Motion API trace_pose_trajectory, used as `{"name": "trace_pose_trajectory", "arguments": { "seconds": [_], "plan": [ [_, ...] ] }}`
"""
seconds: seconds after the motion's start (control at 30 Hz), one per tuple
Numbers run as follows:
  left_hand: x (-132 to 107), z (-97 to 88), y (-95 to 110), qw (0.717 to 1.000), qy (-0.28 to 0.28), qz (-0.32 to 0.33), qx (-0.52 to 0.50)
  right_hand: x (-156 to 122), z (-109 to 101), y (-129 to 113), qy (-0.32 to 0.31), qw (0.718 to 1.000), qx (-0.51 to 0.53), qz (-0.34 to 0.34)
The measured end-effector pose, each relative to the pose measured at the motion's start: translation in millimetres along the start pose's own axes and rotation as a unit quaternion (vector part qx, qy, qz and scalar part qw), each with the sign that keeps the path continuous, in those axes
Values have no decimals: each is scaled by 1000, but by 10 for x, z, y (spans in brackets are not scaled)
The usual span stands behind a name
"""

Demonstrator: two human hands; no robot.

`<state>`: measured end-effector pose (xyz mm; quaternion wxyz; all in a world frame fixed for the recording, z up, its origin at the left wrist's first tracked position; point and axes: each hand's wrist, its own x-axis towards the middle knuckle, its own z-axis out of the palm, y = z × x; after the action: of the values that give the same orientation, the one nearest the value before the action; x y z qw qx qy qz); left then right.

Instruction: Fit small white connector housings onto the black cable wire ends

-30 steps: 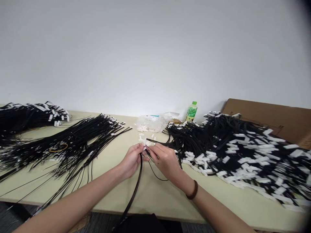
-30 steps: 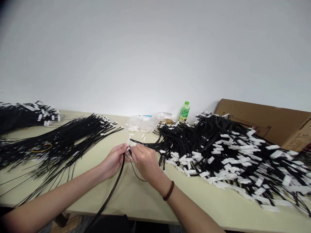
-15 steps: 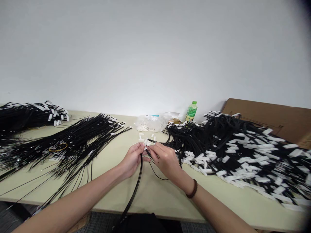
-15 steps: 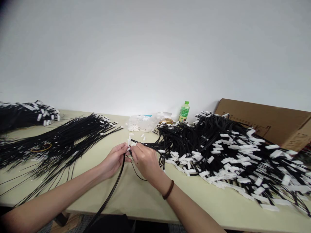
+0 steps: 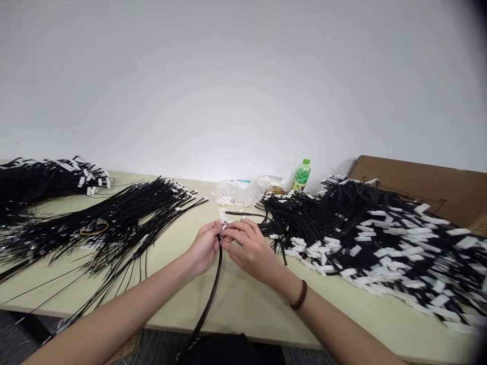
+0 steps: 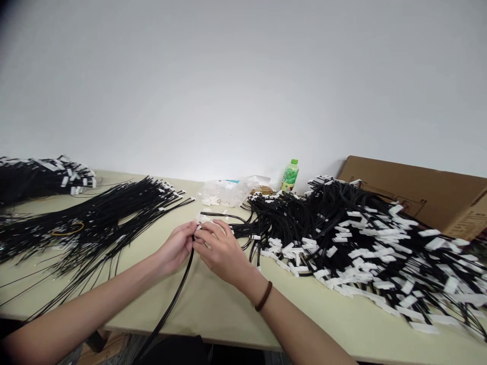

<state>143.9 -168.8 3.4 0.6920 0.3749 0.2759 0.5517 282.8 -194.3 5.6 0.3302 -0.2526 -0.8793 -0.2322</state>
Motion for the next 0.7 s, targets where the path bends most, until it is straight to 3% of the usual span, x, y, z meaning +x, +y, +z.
{"name": "trace_pose_trajectory", "arguments": {
  "seconds": [0.5,0.6,0.7],
  "plan": [
    [-7,7,-4,1000,-3,-13,5,-9,86,26,17,996,-27,-82],
    [-4,7,-6,1000,3,-1,0,2,96,19,30,998,46,-40],
    [1,4,-6,1000,14,19,-5,28,93,12,103,973,189,78]
  ]
}}
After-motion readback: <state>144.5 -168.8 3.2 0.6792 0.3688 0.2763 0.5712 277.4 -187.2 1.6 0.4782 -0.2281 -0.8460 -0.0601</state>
